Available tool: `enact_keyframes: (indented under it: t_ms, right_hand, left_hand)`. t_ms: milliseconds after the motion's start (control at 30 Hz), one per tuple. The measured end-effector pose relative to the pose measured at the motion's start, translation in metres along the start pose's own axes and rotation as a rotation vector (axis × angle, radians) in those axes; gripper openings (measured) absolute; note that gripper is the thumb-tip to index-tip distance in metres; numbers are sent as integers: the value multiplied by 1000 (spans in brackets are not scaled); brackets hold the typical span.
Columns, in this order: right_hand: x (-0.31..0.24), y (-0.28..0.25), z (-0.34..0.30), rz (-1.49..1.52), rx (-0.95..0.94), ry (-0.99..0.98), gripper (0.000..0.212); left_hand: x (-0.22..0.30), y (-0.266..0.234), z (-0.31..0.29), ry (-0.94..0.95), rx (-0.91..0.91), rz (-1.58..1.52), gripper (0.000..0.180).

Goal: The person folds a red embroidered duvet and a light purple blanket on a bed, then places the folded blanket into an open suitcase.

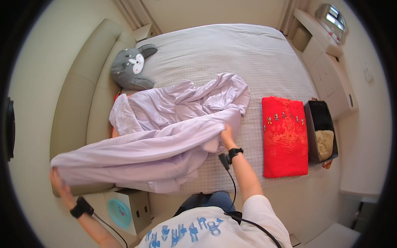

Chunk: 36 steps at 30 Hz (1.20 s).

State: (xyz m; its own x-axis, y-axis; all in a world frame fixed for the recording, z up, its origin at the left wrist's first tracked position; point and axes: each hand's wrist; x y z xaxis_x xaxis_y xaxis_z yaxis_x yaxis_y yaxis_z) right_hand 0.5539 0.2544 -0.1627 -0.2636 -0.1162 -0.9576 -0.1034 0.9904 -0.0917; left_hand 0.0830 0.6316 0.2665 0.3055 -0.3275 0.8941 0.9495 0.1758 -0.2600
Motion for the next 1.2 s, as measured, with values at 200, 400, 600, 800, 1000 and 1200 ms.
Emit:
enact_keyframes:
  t_ms: [200,400,600,800,1000,1200]
  right_hand:
    - [-177,-94,109,283,373,-300,14]
    - [-376,-406,112,567,539,-667,12]
    - [-390,-545,-5,432,828,-649,26]
    - [-284,-446,-38,221,656,-610,26]
    - [-213,-143,-107,-275,164,-385,32]
    - [-218,-17,-204,-272,-597,-520,25]
  left_hand:
    - [-72,86,-39,197,-434,417,10]
    - [-130,120,-102,523,-579,605,8]
    - [-226,127,-154,464,-732,543,7]
    - [-270,138,-178,247,-1011,842,24]
    - [-118,242,-279,233,-1337,119,97]
    - [-14,246,-333,220,-1217,-272,61]
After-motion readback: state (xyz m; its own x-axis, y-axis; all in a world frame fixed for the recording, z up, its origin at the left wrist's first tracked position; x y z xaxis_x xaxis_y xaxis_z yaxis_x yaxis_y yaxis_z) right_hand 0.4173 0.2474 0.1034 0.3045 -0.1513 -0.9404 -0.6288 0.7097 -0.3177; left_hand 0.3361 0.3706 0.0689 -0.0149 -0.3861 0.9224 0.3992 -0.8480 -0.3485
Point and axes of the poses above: each hand's wrist, its own z-axis towards the middle knuckle, its own y-axis out of the palm, x = y × z, and after that the axes turned 13 degrees about x, right-handed
